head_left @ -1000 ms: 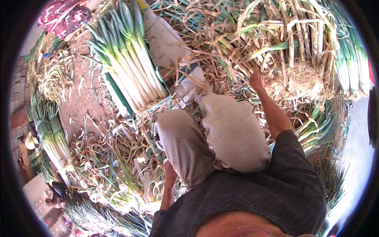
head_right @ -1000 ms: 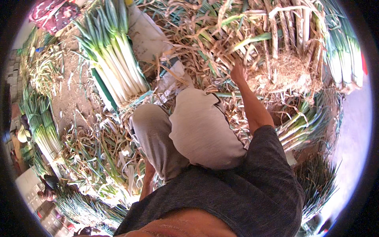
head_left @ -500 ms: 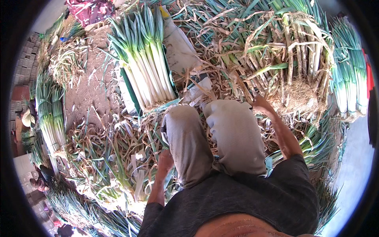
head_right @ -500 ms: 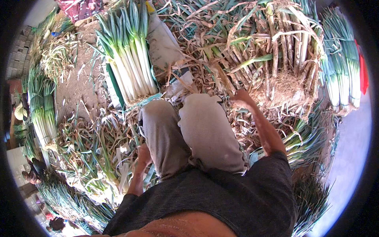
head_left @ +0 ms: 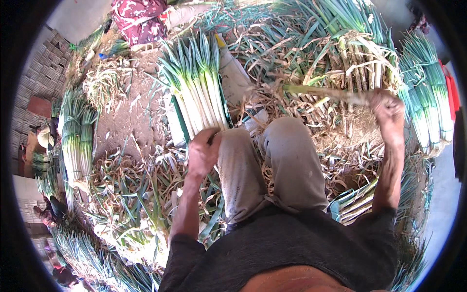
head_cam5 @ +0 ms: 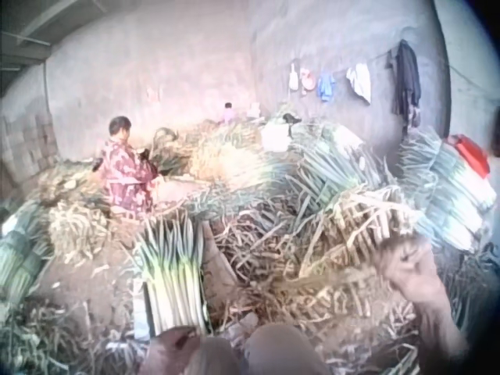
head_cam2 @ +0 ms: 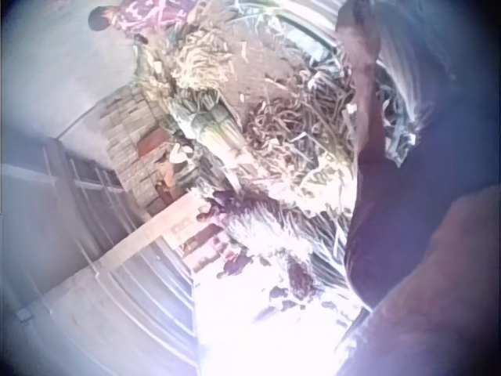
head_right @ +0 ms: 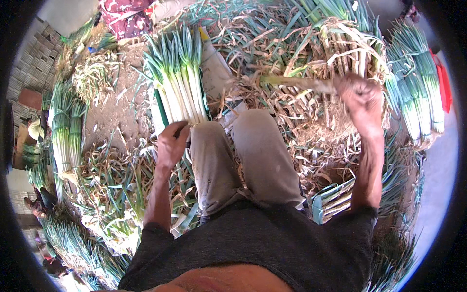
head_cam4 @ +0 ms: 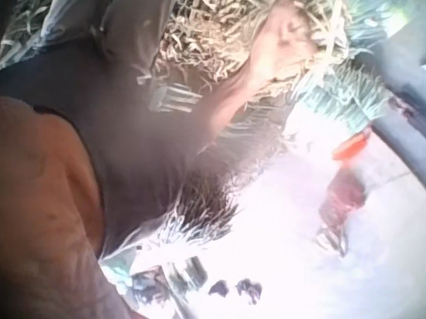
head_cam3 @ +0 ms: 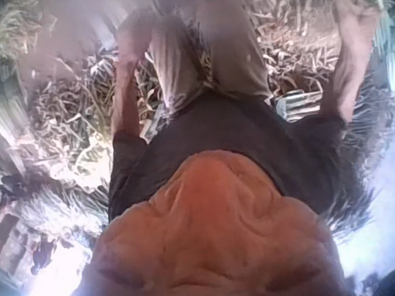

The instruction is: The person sits on the floor and trims the roots and outer leaves of green onions by hand. They handle the vegetables one by one, peeling away dry layers and discarding the trimmings onto the floor.

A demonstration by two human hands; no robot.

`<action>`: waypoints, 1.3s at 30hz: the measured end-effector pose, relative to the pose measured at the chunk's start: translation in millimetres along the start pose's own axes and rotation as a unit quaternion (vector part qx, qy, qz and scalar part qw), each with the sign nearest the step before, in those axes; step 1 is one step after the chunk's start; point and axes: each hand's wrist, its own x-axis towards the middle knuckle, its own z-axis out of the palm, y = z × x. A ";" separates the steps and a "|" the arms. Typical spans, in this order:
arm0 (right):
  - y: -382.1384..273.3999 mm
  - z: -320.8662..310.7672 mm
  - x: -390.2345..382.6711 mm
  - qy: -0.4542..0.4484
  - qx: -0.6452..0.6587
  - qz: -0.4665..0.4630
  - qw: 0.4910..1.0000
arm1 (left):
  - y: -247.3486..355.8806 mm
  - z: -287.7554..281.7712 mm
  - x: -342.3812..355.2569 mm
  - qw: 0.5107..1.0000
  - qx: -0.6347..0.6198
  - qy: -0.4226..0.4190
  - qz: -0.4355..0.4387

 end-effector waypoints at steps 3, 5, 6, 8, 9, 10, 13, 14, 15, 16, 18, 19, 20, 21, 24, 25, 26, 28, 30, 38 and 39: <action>-98.8 25.5 25.4 0.054 0.027 -0.064 0.996 | 80.8 -0.4 30.9 0.995 -0.057 -0.081 -0.011; -143.0 46.0 36.7 0.053 0.004 -0.093 0.994 | 129.4 13.0 54.3 0.989 -0.067 -0.117 0.057; -159.3 59.9 43.8 0.039 0.000 -0.132 0.990 | 141.8 12.2 65.1 0.986 -0.062 -0.135 0.073; -187.9 98.0 55.4 0.005 -0.018 -0.260 0.965 | 146.9 9.1 72.3 0.983 -0.077 -0.147 0.073; -201.6 119.2 58.0 -0.010 -0.019 -0.323 0.946 | 141.9 0.3 69.3 0.983 -0.102 -0.139 0.058; -207.0 130.0 56.1 -0.012 -0.037 -0.371 0.928 | 141.9 -2.2 70.2 0.979 -0.145 -0.133 0.057; -207.5 163.1 25.0 -0.021 0.002 -0.452 0.892 | 126.6 -38.0 55.6 0.951 -0.297 -0.074 0.041; -197.0 173.5 12.7 -0.029 0.041 -0.454 0.889 | 117.5 -52.4 50.8 0.931 -0.356 -0.051 0.057; -181.5 177.7 1.5 -0.041 0.057 -0.443 0.894 | 109.5 -58.0 55.2 0.902 -0.419 -0.047 0.092; -166.7 181.5 -14.0 -0.071 0.088 -0.408 0.906 | 99.5 -69.9 53.3 0.869 -0.475 -0.043 0.132; -133.5 183.4 -37.3 -0.247 0.097 -0.234 0.935 | 114.7 -98.9 39.1 0.911 -0.410 0.043 -0.022; -118.8 185.9 -40.6 -0.304 0.195 -0.108 0.926 | 107.6 -105.8 33.8 0.885 -0.461 0.058 0.000; -93.1 195.0 -39.2 -0.310 0.223 -0.050 0.923 | 100.7 -109.3 29.0 0.856 -0.512 0.070 0.023; -76.7 196.3 -29.7 -0.307 0.208 0.023 0.928 | 91.1 -109.3 24.2 0.830 -0.550 0.069 0.054; -79.9 189.4 2.4 -0.194 0.342 0.190 0.899 | 74.3 -103.0 -0.8 0.768 -0.631 0.101 0.044; -76.7 187.3 14.7 -0.124 0.408 0.239 0.873 | 71.5 -101.6 -4.8 0.747 -0.657 0.086 0.052; -71.5 183.2 27.1 -0.124 0.477 0.226 0.840 | 75.6 -100.5 -11.0 0.727 -0.678 0.092 0.055; -58.3 179.9 46.6 -0.080 0.542 0.149 0.823 | 62.4 -94.5 -18.8 0.687 -0.719 0.063 0.092; -60.7 179.8 60.7 -0.100 0.587 0.122 0.794 | 51.2 -89.9 -28.4 0.648 -0.752 0.068 0.097; -62.5 224.9 77.0 -0.254 0.763 0.118 0.583 | 10.7 -80.8 -81.4 0.575 -0.800 0.158 0.064; -59.4 229.7 77.4 -0.261 0.770 0.133 0.567 | 12.0 -81.9 -84.4 0.565 -0.806 0.160 0.067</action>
